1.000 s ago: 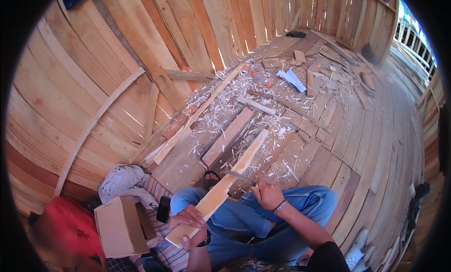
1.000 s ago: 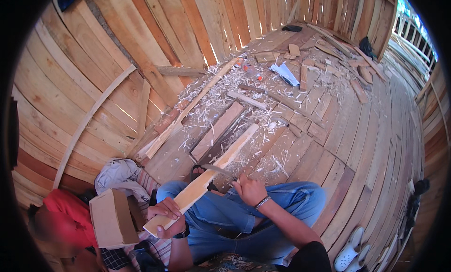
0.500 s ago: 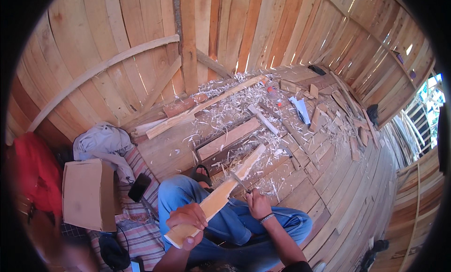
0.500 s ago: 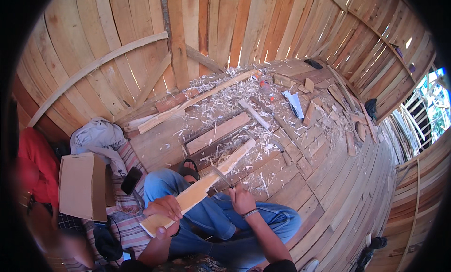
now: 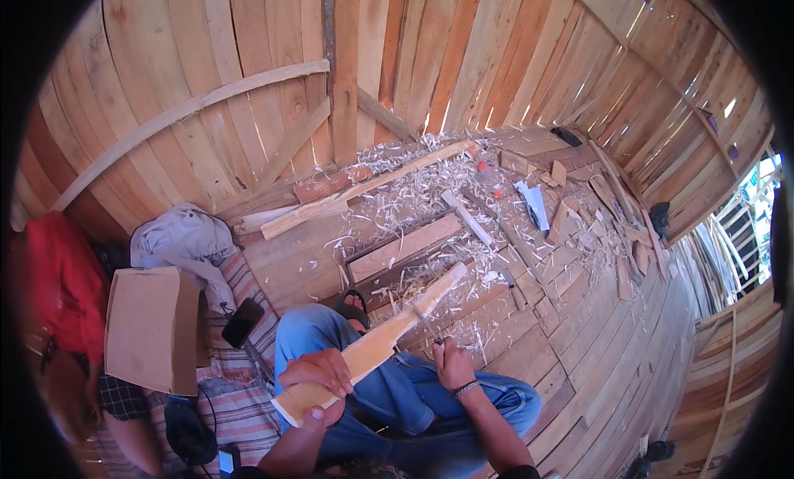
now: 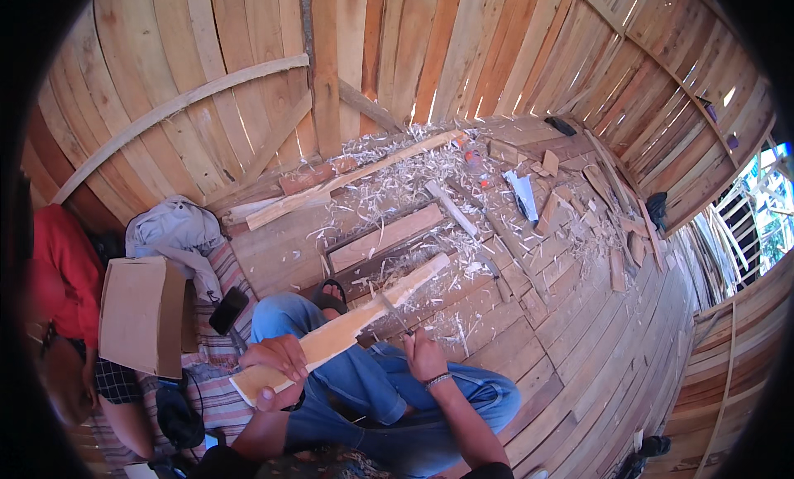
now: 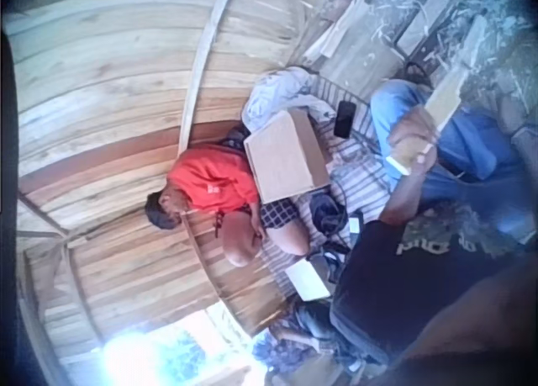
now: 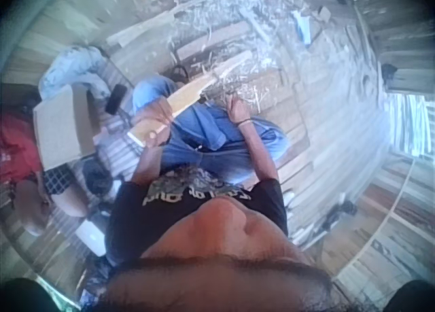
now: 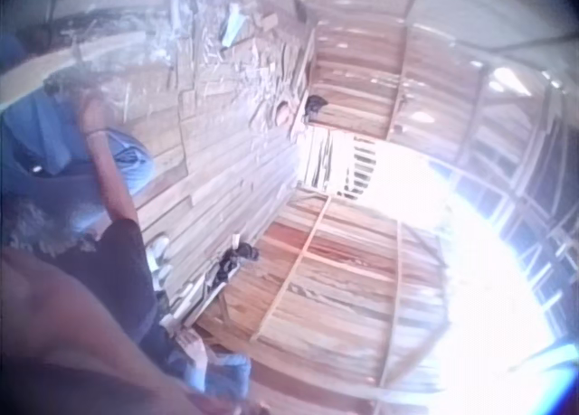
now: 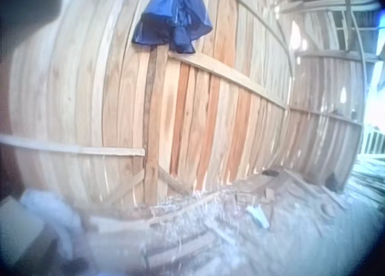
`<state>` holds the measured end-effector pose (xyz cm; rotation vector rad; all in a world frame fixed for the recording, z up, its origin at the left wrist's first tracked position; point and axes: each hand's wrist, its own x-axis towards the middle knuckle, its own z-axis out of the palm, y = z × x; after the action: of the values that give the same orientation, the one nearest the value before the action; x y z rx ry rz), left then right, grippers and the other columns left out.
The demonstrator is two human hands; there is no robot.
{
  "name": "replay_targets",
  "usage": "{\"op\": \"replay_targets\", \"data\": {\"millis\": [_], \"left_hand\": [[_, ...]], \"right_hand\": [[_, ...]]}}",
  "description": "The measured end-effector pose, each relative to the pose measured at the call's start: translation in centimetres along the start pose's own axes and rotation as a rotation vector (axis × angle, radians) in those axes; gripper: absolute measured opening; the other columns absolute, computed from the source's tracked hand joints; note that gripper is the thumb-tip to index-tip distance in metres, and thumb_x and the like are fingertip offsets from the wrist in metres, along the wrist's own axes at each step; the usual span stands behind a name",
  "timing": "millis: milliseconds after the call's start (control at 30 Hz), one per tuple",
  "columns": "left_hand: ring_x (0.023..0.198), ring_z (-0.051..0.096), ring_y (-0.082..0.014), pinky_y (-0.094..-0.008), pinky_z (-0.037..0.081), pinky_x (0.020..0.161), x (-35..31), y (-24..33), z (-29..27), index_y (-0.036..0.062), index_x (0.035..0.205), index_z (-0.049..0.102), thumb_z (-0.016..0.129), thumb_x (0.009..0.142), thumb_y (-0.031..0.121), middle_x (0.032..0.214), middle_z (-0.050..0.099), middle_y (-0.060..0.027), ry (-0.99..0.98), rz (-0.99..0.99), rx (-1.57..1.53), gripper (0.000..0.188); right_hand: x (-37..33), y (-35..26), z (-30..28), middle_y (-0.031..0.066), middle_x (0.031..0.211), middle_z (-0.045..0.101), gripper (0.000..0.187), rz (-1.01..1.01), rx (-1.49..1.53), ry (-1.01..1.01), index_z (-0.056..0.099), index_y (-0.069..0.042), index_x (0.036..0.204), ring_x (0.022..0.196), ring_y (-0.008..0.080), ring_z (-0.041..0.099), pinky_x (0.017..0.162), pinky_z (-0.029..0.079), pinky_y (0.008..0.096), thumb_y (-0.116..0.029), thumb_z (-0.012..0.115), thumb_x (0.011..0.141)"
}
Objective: The person carves a piece of wood using a large knife. They hold the wood with one hand and shave off thin layers with the blade, accumulating wood shavings on the floor.
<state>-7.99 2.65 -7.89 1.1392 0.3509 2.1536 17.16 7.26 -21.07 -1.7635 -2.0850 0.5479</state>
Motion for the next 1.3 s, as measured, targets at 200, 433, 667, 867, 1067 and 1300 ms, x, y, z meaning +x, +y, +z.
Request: {"op": "replay_targets", "data": {"millis": [200, 433, 667, 867, 1067, 1300], "left_hand": [[0.048, 0.049, -0.0151, -0.0252, 0.039, 0.049, 0.2, -0.2, 0.3, 0.0036, 0.073, 0.048, 0.062, 0.077, 0.035, 0.057, 0.050, -0.0046, -0.118, 0.019, 0.027, 0.034], [0.045, 0.051, -0.0168, -0.0245, 0.039, 0.044, 0.0, -0.2, 1.2, 0.0016, 0.067, 0.053, 0.068, 0.071, 0.035, 0.052, 0.053, -0.0055, -0.017, 0.010, 0.004, 0.037], [0.045, 0.051, -0.0164, -0.0246, 0.039, 0.044, -0.1, -0.7, 1.7, 0.0022, 0.069, 0.053, 0.066, 0.072, 0.034, 0.051, 0.051, -0.0048, -0.077, 0.026, 0.013, 0.034], [0.045, 0.051, -0.0163, -0.0246, 0.040, 0.045, 0.3, -0.3, 2.2, 0.0016, 0.068, 0.052, 0.066, 0.072, 0.032, 0.051, 0.051, -0.0053, -0.053, 0.032, 0.019, 0.034], [0.045, 0.051, -0.0164, -0.0246, 0.040, 0.046, 0.3, 0.5, 2.6, 0.0016, 0.068, 0.051, 0.066, 0.073, 0.033, 0.051, 0.051, -0.0054, -0.059, 0.003, 0.008, 0.035], [0.054, 0.049, -0.0159, -0.0263, 0.037, 0.054, 0.2, 0.6, 2.8, 0.0035, 0.075, 0.048, 0.063, 0.077, 0.033, 0.059, 0.051, -0.0059, -0.138, -0.039, -0.014, 0.033]], "right_hand": [[1.3, 1.1, -0.6, 0.0299, 0.069, 0.057, 0.034, 0.130, -0.042, -0.030, 0.048, 0.001, 0.091, 0.069, 0.0468, 0.058, 0.062, 0.045, 0.0549, -0.032, 0.044, 0.092], [2.1, 1.5, -1.5, 0.0300, 0.069, 0.057, 0.035, 0.152, -0.056, -0.011, 0.048, 0.001, 0.092, 0.067, 0.0476, 0.057, 0.061, 0.045, 0.0554, -0.033, 0.043, 0.092], [2.6, 3.0, -1.4, 0.0288, 0.072, 0.060, 0.038, 0.239, -0.094, -0.072, 0.048, 0.000, 0.099, 0.068, 0.0466, 0.059, 0.062, 0.047, 0.0552, -0.036, 0.041, 0.092], [2.0, 2.2, -2.0, 0.0306, 0.069, 0.058, 0.034, 0.185, -0.054, -0.013, 0.047, -0.002, 0.094, 0.068, 0.0487, 0.057, 0.061, 0.045, 0.0575, -0.036, 0.042, 0.093], [2.3, 1.1, -2.3, 0.0308, 0.070, 0.058, 0.036, 0.179, -0.005, -0.039, 0.046, 0.000, 0.095, 0.069, 0.0489, 0.057, 0.063, 0.044, 0.0582, -0.036, 0.041, 0.093], [2.8, 3.3, -1.9, 0.0311, 0.068, 0.057, 0.033, 0.104, 0.016, 0.000, 0.043, 0.001, 0.098, 0.067, 0.0481, 0.057, 0.062, 0.044, 0.0572, -0.031, 0.045, 0.092]]}}
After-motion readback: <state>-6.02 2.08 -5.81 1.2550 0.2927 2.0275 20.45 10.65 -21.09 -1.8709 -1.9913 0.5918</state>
